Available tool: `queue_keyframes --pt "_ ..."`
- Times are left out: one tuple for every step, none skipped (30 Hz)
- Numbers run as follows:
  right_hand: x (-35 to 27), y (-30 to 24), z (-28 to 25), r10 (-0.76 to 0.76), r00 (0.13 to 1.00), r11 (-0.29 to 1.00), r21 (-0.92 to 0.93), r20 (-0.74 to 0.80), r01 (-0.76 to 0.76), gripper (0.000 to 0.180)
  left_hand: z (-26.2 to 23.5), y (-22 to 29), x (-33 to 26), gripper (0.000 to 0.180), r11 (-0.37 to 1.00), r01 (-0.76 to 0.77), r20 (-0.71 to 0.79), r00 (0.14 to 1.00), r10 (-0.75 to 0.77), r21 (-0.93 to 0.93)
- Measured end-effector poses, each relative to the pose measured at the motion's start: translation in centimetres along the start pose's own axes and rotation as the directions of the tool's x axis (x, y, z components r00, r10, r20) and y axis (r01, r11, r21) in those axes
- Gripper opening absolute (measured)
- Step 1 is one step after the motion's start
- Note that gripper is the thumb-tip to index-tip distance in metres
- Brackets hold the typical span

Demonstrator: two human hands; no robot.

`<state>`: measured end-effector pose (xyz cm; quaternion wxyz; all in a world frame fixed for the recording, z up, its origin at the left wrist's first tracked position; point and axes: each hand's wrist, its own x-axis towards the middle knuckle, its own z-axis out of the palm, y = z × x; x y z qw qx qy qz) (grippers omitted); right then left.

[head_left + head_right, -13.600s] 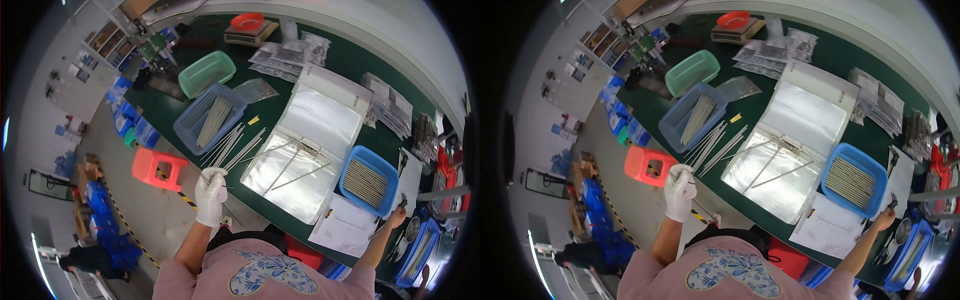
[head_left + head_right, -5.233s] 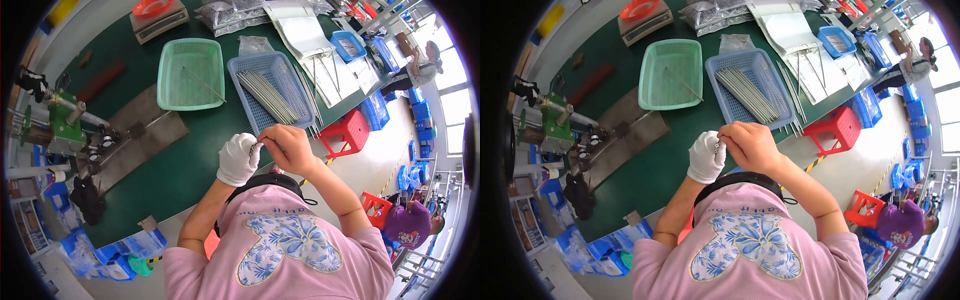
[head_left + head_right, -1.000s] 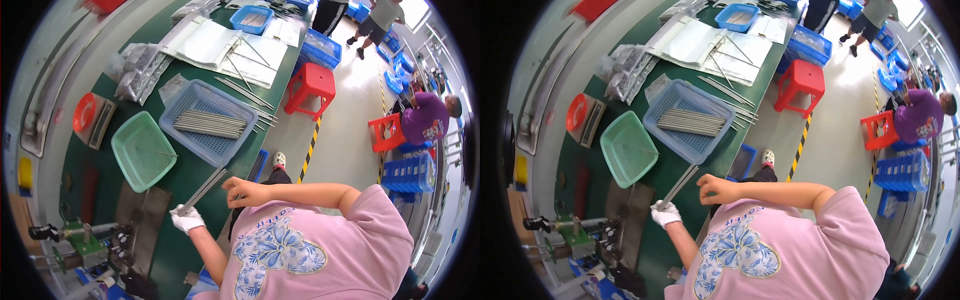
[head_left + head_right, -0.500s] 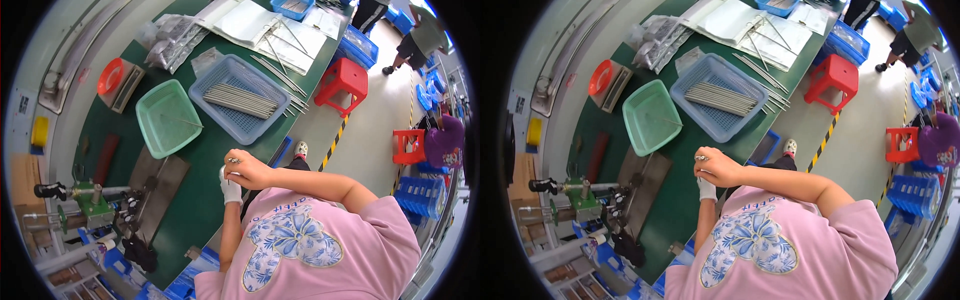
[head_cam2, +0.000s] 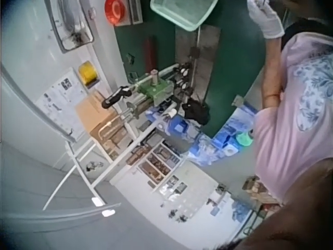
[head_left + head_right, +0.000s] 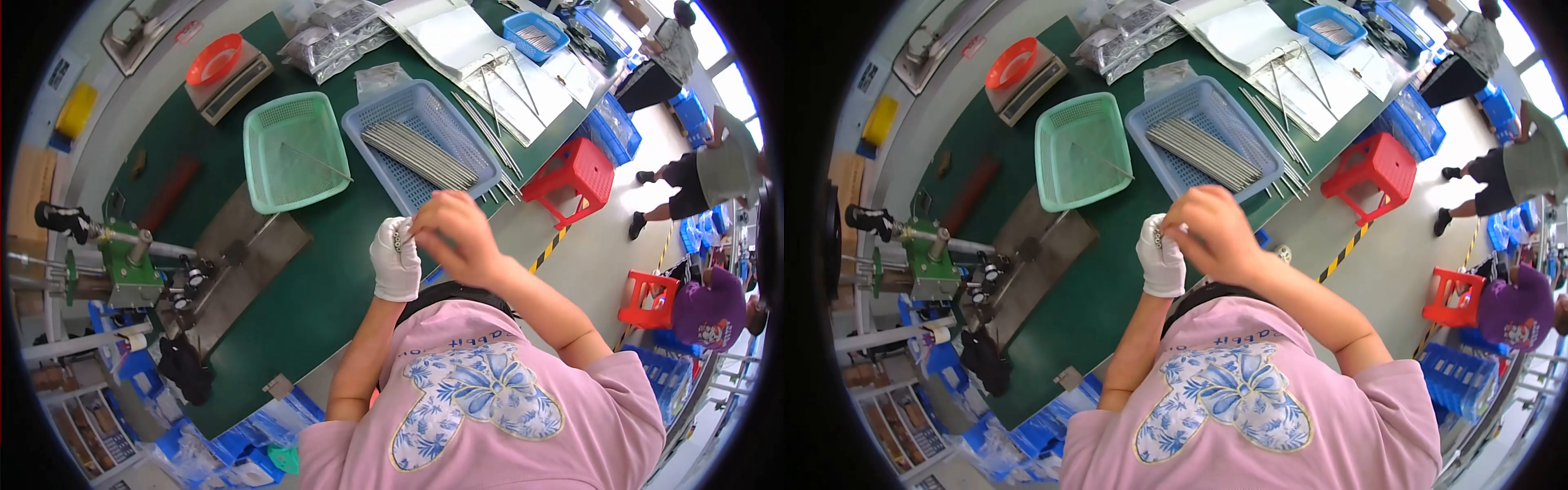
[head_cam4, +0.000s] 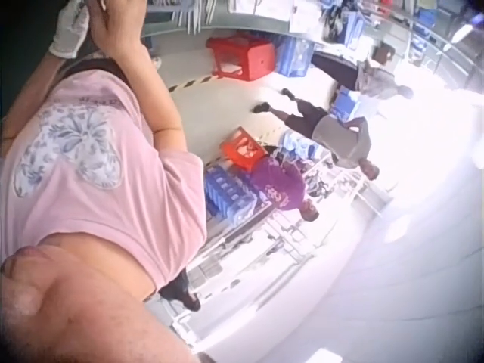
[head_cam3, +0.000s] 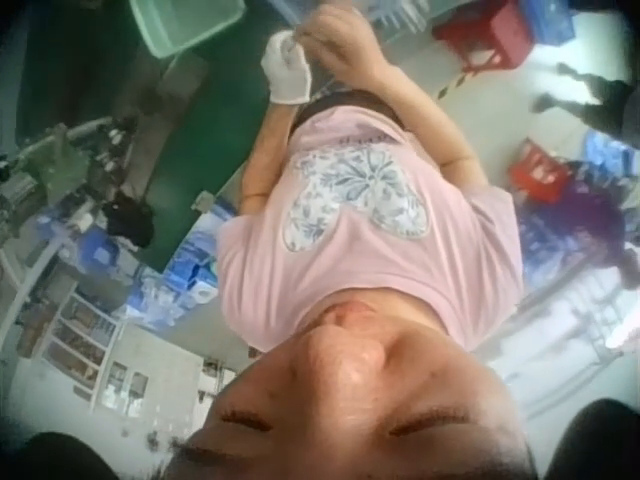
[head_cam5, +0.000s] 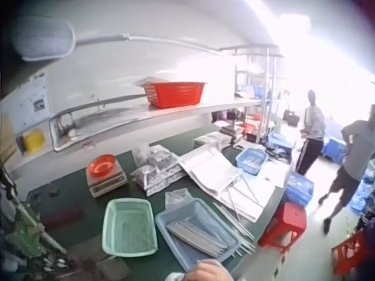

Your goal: Assembling small metal components onto metal rods and measuring them with a digital caliper.

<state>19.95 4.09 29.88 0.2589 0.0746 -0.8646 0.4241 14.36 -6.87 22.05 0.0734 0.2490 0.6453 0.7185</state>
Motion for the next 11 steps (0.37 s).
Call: queue_keyframes --pt "0.6 0.4 -0.4 0.011 1.0 0.999 -0.035 -0.012 -0.011 0.008 -0.1 1.0 0.1 0.018 0.992 -0.028 0.029 0.999 0.025 0.119" --pt "1.0 0.8 -0.4 -0.05 0.999 0.998 -0.043 -0.022 0.049 0.007 -0.3 0.8 0.1 0.018 0.993 -0.024 0.019 1.0 0.022 0.114" --pt "1.4 0.8 -0.3 -0.051 0.999 0.998 -0.043 -0.011 0.05 0.007 -0.5 0.4 0.1 0.017 0.984 -0.035 0.065 0.998 0.024 0.172" --pt "1.6 0.8 -0.3 -0.065 0.998 0.995 -0.076 0.025 0.067 0.006 -0.6 0.2 0.0 0.017 0.972 -0.048 0.113 0.993 0.022 0.229" --pt "1.8 0.8 -0.2 -0.08 0.995 0.99 -0.107 0.064 0.087 0.006 -0.5 0.0 0.1 0.017 0.974 -0.042 0.101 0.995 0.019 0.225" --pt "1.9 0.8 -0.2 -0.082 0.994 0.99 -0.105 0.077 0.09 0.006 -0.3 -0.1 0.1 0.017 0.979 -0.059 0.096 0.995 0.041 0.194" --pt "2.0 0.8 -0.2 -0.092 0.992 0.99 -0.1 0.086 0.101 0.006 -0.2 -0.2 0.1 0.016 0.984 -0.077 0.091 0.994 0.063 0.163" --pt "2.1 0.9 -0.1 -0.103 0.99 0.989 -0.095 0.092 0.112 0.007 -0.2 -0.2 0.2 0.016 0.984 -0.073 0.081 0.995 0.06 0.16" --pt "2.1 1.0 0.0 -0.105 0.989 0.989 -0.094 0.103 0.114 0.007 -0.3 -0.2 0.3 0.016 0.982 -0.083 0.091 0.993 0.068 0.169" --pt "2.0 1.1 0.0 -0.104 0.988 0.987 -0.114 0.112 0.117 0.007 -0.3 -0.2 0.3 0.017 0.98 -0.093 0.101 0.992 0.076 0.178" --pt "1.8 1.4 0.0 -0.102 0.987 0.984 -0.133 0.12 0.118 0.007 -0.4 0.0 0.4 0.016 0.982 -0.063 0.116 0.992 0.042 0.179"
